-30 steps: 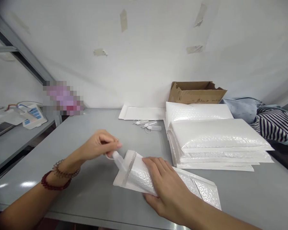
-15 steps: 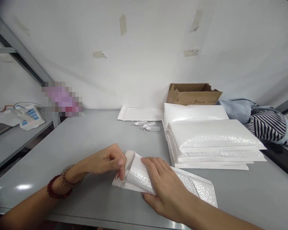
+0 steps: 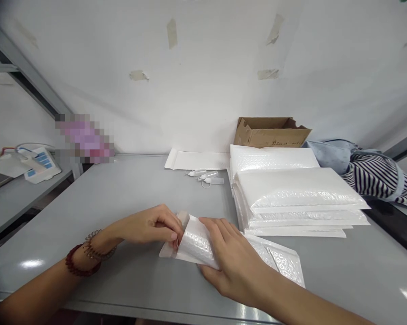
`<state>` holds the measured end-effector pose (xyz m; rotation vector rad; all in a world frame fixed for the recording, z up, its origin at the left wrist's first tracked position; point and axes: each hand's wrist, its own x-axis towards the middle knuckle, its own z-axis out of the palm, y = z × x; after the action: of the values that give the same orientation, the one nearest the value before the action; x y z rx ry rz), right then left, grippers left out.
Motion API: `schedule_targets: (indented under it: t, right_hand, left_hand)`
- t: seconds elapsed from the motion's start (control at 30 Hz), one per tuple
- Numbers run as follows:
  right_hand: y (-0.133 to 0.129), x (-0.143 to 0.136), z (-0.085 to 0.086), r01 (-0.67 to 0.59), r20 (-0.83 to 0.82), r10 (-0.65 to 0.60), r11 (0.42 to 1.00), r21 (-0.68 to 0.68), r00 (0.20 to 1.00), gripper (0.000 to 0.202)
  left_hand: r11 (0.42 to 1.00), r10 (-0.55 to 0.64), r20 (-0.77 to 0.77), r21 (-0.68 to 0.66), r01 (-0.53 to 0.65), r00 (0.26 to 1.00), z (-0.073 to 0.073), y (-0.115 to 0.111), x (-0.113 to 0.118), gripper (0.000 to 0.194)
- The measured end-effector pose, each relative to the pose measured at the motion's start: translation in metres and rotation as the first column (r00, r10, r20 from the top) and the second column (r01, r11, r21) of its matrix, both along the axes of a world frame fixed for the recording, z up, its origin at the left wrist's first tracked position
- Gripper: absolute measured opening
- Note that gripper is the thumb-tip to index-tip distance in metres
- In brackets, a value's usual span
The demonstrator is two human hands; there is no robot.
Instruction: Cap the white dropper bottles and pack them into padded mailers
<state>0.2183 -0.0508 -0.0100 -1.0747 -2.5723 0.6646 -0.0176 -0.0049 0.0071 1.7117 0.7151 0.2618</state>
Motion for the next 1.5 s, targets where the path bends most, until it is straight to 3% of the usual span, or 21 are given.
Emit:
schedule_targets:
  t: [0.1,0.3,0.47,0.57,0.63,0.73,0.87,0.97,1.1,1.37,1.5]
  right_hand:
    - [0.001,0.0,0.0,0.003,-0.003,-0.003,1.0,-0.001,1.0,0.061]
    - [0.001,0.001,-0.001,-0.01,-0.033,0.01,1.0,0.002,0.999,0.055]
    - [-0.004,0.0,0.016,-0.116,-0.025,0.113,0.98,-0.162,0.993,0.062]
    - [-0.01,0.001,0.028,-0.162,-0.033,0.159,0.95,-0.266,0.987,0.062]
    - [-0.013,0.001,0.031,-0.163,-0.033,0.16,0.951,-0.265,0.987,0.063]
    - [-0.012,0.0,0.026,-0.174,-0.033,0.17,0.968,-0.18,0.985,0.066]
    - [-0.009,-0.001,0.017,-0.215,-0.012,0.215,0.971,-0.1,0.977,0.063]
    - [-0.008,0.001,0.013,-0.216,0.039,0.215,0.976,0.017,0.976,0.058]
    - [-0.007,0.003,0.008,-0.164,0.064,0.156,0.972,0.165,0.986,0.058]
    - [-0.001,-0.001,0.009,-0.14,0.041,0.137,0.986,0.086,0.99,0.052]
    - [-0.001,0.001,0.009,-0.136,0.037,0.133,0.986,0.096,0.99,0.055]
  left_hand:
    - [0.996,-0.071,-0.07,0.046,0.075,0.995,0.0,0.0,0.003,0.025]
    - [0.956,-0.286,-0.05,0.058,0.289,0.957,-0.001,-0.002,0.009,0.022]
    - [0.939,-0.343,0.041,-0.017,0.344,0.938,-0.008,-0.008,0.016,0.022]
    - [0.94,-0.304,0.121,-0.122,0.318,0.945,-0.004,-0.011,0.015,0.018]
    - [0.95,-0.258,0.164,-0.134,0.28,0.952,0.0,-0.013,0.013,0.018]
    - [0.972,-0.234,0.122,0.005,0.235,0.965,0.0,-0.016,0.015,0.023]
    - [0.948,-0.271,-0.002,0.171,0.267,0.963,-0.011,-0.021,0.025,0.022]
    - [0.962,-0.251,0.02,0.112,0.248,0.968,-0.011,-0.019,0.026,0.021]
    - [0.997,-0.067,0.022,0.039,0.066,0.998,-0.002,-0.015,0.022,0.018]
    - [0.994,-0.091,0.001,0.058,0.091,0.996,-0.003,-0.017,0.027,0.022]
    - [0.996,-0.055,0.021,-0.07,0.056,0.998,-0.002,-0.018,0.027,0.017]
